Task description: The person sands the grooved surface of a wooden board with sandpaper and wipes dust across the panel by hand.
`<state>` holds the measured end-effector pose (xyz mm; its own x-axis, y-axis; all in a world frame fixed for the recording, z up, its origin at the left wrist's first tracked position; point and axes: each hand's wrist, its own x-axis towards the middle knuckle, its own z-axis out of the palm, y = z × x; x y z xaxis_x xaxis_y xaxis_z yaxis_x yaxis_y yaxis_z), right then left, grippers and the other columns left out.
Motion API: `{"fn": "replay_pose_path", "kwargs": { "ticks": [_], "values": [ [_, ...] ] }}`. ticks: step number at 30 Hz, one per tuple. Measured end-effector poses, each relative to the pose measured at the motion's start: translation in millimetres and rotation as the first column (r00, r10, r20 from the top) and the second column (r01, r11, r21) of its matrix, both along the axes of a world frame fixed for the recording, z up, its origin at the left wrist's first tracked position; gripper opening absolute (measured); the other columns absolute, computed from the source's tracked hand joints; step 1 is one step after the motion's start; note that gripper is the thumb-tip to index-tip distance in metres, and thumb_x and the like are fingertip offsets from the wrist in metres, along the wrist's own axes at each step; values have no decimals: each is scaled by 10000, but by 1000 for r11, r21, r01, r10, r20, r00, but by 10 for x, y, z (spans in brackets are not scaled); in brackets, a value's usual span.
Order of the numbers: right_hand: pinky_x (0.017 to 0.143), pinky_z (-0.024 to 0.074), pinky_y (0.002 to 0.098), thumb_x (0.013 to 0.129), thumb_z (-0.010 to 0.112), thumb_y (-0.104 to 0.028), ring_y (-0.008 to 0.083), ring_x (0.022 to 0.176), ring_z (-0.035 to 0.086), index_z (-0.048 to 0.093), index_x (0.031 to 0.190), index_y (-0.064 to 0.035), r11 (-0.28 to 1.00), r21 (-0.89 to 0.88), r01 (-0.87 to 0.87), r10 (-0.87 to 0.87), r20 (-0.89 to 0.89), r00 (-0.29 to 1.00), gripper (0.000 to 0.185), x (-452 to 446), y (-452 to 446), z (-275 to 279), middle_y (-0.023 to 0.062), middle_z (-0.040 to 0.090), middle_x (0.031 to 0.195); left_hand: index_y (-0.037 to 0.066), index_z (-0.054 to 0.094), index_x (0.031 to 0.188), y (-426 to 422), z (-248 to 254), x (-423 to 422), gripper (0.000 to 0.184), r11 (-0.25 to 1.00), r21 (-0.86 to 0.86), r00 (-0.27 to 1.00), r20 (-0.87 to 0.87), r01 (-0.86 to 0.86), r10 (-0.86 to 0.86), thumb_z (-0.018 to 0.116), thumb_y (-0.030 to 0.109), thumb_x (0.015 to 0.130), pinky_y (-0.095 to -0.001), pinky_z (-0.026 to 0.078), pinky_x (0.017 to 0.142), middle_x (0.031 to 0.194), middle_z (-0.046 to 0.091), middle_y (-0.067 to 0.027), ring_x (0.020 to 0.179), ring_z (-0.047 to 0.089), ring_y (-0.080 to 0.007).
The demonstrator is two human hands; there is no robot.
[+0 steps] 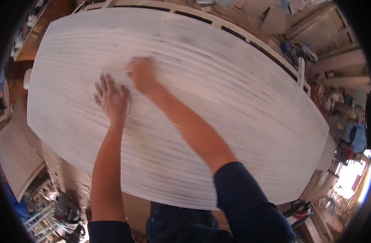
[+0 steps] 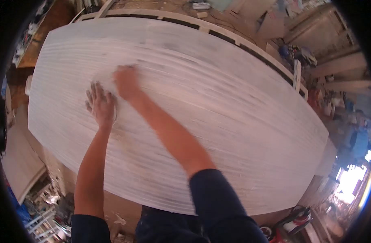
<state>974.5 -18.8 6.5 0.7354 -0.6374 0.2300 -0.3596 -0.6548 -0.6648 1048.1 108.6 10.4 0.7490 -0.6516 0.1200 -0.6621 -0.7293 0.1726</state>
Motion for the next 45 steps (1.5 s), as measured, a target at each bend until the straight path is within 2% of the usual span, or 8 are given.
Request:
{"fn": "replay_pose_path", "kwargs": {
  "ticks": [5, 8, 13, 15, 16, 19, 33, 45],
  "values": [
    [975, 382, 463, 837, 675, -165, 260, 999, 602, 734, 895, -157, 982, -188, -20, -15, -186, 982, 83, -381, -18, 29, 53, 653, 983, 187, 359, 1536, 10, -94, 61, 610, 1000, 8, 999, 32, 3, -3, 417, 435, 982, -521, 113, 1197, 1627, 264, -28, 1506, 188, -286],
    [1028, 363, 461, 895, 623, -166, 242, 1051, 572, 732, 994, -205, 989, -136, -52, 13, -276, 961, 153, -1807, -156, 63, 36, 626, 1010, 173, 364, 1533, 34, -125, 48, 612, 1000, 7, 999, 42, -3, 2, 411, 439, 984, -522, 119, 1195, 1627, 264, -25, 1506, 190, -283],
    [1027, 339, 428, 791, 759, -89, 255, 948, 571, 747, 994, -121, 962, 25, 271, -241, -383, 892, 206, -4258, -185, 419, 35, 636, 894, 154, 425, 1492, 22, -96, 10, 580, 1000, -25, 994, 105, 14, -11, 466, 372, 956, -527, 146, 1198, 1587, 336, -87, 1483, 241, -315],
    [853, 467, 404, 855, 719, -91, 232, 934, 594, 710, 976, -29, 863, 10, 504, -500, -123, 857, 136, -5231, -90, 68, 80, 643, 872, 125, 484, 1444, 23, -120, 103, 526, 951, 19, 946, 100, 309, -309, 494, 308, 951, -530, 179, 1189, 1529, 408, -133, 1438, 316, -338],
    [833, 497, 335, 876, 734, -143, 244, 933, 622, 668, 1056, 35, 726, 233, 647, -659, -34, 752, 262, -5346, 81, 367, 140, 656, 955, 96, 507, 1414, -8, -176, 93, 504, 903, -23, 897, 127, 428, -422, 508, 274, 943, -532, 200, 1180, 1496, 440, -151, 1412, 349, -346],
    [787, 485, 323, 938, 678, -155, 249, 853, 623, 640, 1048, 54, 570, -14, 822, -822, -16, 570, 239, -5944, 297, 208, 148, 652, 951, -22, 550, 1313, -76, -194, -312, 470, 780, -110, 778, 242, 616, -580, 550, 213, 906, -535, 288, 1134, 1397, 505, -233, 1342, 425, -382],
    [665, 441, 371, 949, 618, -83, 300, 733, 557, 624, 939, 34, 560, -172, 811, -795, 164, 584, 117, -6010, 341, 111, 137, 577, 822, -27, 571, 1230, -560, 80, -3953, 489, 432, -346, 451, -30, 833, -892, 606, 270, 843, -532, 365, 1055, 1244, 536, -219, 1163, 506, -392],
    [694, 455, 344, 982, 588, -126, 282, 747, 553, 631, 984, 27, 593, -98, 799, -792, 107, 601, 158, -6009, 361, 86, 148, 571, 837, 73, 629, 1132, -349, 99, -1542, 352, 541, -176, 562, 107, 823, -820, 631, 220, 812, -522, 365, 1057, 1190, 595, -134, 1139, 537, -346]
  ]
}}
